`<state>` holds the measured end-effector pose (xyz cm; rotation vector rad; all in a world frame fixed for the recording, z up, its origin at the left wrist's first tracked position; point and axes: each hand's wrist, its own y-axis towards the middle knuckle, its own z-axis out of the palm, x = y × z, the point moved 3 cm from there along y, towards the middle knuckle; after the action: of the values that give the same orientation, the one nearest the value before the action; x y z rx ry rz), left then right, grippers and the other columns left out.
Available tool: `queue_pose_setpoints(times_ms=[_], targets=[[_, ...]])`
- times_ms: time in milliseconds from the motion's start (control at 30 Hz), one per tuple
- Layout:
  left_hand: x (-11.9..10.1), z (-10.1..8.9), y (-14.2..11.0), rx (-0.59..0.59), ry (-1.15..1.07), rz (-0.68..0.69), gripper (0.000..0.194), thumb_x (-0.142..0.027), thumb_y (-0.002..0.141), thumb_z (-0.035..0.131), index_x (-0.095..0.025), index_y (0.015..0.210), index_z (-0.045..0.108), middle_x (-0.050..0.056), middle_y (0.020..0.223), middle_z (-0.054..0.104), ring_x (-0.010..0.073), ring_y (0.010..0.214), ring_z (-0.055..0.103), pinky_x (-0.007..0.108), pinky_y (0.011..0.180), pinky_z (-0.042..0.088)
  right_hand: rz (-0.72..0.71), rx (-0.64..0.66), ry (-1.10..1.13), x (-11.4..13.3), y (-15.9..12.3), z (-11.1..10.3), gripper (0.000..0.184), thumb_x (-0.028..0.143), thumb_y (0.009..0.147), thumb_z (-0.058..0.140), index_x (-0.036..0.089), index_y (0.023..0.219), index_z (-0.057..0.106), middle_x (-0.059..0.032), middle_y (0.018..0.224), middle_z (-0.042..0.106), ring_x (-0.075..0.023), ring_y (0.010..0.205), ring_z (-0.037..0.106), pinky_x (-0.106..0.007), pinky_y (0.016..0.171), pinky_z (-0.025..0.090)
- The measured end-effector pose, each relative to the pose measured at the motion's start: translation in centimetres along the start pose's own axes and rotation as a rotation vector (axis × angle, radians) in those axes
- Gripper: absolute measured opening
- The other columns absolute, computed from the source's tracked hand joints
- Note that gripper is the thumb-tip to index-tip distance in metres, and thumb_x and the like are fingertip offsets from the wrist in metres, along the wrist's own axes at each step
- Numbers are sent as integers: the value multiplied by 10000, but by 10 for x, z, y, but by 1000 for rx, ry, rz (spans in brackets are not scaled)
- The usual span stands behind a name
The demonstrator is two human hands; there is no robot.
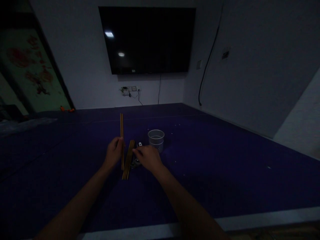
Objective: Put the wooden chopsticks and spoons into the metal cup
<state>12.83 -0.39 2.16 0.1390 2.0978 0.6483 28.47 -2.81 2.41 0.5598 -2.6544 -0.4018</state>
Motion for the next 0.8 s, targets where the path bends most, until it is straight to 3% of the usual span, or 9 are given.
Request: queue_pose_setpoints(times_ms=[133,267,400,667,800], targets=[[-12,17,-16,85,-232,28,385,-486,881,307,-177,775,512,0,704,561,119,673,534,213,616,436,-53,-136,227,2,0,-3,454,411,945,298,185,846,679,-38,796,681,-138,729,595,-217,672,397],[-23,26,-28,163,-270,57,393,-507,873,313,-182,788,517,3,742,563,124,707,527,223,640,435,-86,-280,447,-1,1,-6,414,405,934,325,170,887,663,-51,867,655,-141,831,582,-222,758,423],[-30,29,-33,221,-319,99,355,-482,874,335,-184,769,495,-3,723,537,124,694,505,228,641,428,-115,-410,522,-4,2,-10,328,361,904,401,148,859,647,-77,924,627,-142,898,567,-219,787,434],[-38,27,-37,241,-364,169,313,-437,891,350,-183,791,503,-6,722,519,128,700,484,236,654,404,-184,-498,761,-4,1,-10,190,341,851,503,189,783,594,-34,803,593,-155,769,567,-259,690,451],[-38,26,-36,230,-362,188,310,-441,887,367,-185,794,516,-10,715,517,128,696,485,234,649,397,-230,-517,763,-2,-2,-12,159,308,855,502,196,781,587,-27,791,591,-153,768,561,-262,695,436]])
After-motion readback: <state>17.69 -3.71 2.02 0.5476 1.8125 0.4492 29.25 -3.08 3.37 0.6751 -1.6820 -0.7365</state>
